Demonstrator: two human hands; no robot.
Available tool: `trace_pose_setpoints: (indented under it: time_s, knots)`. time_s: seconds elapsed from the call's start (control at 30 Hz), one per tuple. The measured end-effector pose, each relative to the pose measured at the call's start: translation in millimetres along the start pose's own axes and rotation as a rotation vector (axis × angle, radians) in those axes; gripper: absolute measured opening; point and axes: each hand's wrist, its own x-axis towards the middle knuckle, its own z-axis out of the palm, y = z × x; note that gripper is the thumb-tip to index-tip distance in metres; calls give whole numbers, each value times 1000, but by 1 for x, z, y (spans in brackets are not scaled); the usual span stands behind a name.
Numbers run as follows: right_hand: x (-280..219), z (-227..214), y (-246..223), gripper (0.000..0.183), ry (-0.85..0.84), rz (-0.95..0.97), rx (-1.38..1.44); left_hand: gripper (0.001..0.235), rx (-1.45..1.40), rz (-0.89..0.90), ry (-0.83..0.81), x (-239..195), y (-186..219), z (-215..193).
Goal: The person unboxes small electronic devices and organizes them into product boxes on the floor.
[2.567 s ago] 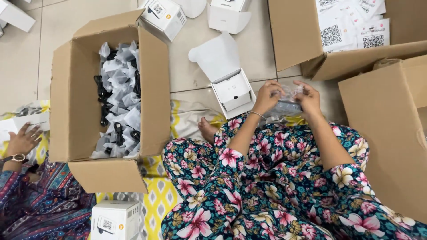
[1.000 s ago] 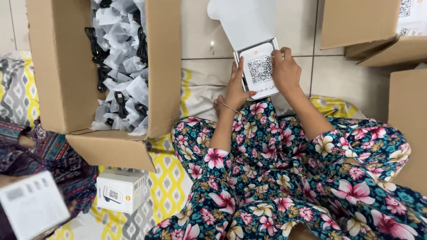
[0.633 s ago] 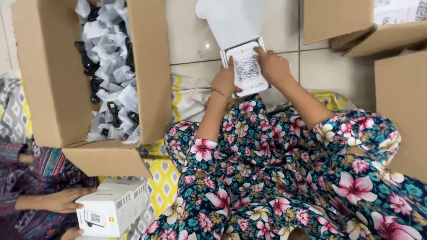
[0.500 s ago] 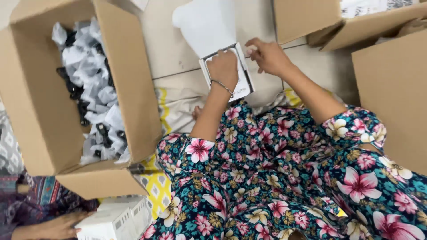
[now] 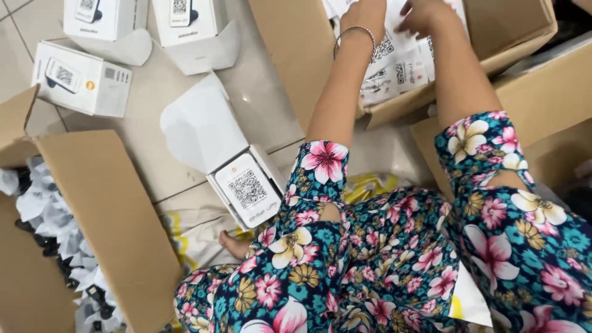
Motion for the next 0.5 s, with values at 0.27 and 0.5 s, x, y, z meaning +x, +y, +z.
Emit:
trace_pose_setpoints:
  time_s: [0.27,0.5]
  knots:
    - [-23,13,-26,121,-47,113,-460,33,175,-374,-480,23,-1,38]
    - [-29,5,-30,85,-130,160,-391,54,147,-409,-488,31,-15,77]
